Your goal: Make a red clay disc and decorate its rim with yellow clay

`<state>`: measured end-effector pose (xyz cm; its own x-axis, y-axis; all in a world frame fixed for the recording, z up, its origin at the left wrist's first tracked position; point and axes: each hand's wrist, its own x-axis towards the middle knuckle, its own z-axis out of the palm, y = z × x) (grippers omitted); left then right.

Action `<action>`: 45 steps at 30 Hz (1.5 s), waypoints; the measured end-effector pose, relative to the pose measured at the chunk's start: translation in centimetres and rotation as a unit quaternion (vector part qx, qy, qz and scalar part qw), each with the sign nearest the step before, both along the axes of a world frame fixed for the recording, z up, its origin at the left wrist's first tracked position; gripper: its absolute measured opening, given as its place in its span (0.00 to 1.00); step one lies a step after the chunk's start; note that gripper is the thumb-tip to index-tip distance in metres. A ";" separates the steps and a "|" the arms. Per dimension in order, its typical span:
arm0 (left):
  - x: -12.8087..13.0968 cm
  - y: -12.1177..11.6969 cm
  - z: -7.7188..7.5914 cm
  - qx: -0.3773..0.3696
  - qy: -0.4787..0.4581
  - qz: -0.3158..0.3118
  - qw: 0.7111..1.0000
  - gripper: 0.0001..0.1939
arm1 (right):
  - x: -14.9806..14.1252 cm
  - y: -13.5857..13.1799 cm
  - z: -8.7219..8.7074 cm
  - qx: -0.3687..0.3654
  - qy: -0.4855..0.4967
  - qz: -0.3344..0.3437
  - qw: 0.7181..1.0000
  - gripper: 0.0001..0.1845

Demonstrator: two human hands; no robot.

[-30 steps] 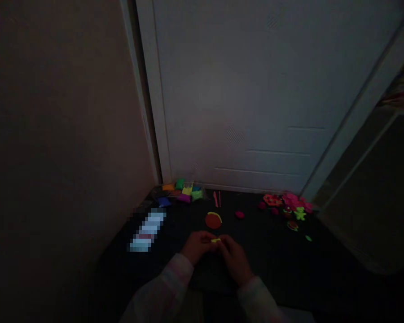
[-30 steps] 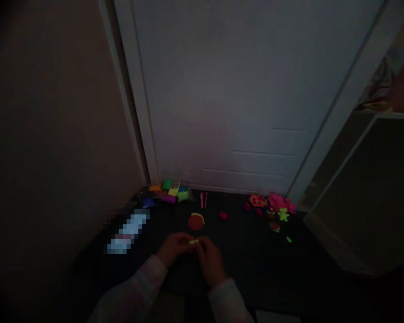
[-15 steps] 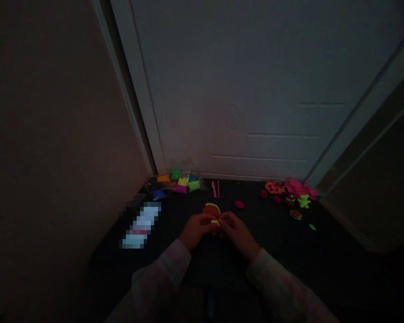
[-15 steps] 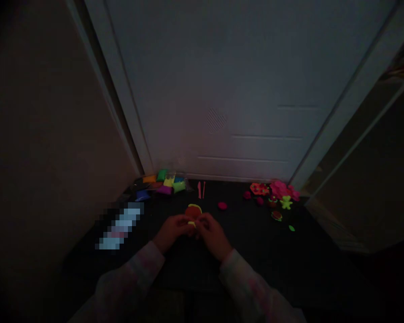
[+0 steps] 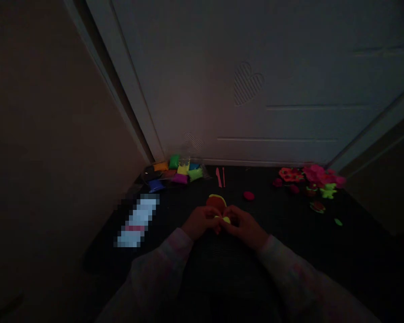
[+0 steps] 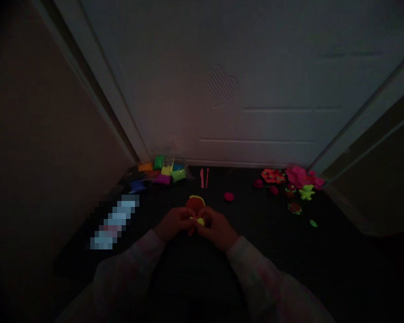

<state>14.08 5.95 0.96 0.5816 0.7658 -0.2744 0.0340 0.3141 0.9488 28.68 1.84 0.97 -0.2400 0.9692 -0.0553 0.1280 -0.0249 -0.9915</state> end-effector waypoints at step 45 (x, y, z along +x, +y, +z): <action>0.6 -0.1 0.2 -0.082 -0.037 0.102 0.991 0.08 | 0.8 0.9 0.2 0.022 0.047 -0.102 0.993 0.12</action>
<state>14.68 5.84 1.17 0.4425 0.8185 -0.3664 -0.1143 0.4567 0.8822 29.46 2.78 1.19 -0.0410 0.9992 0.0009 0.0310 0.0022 -0.9995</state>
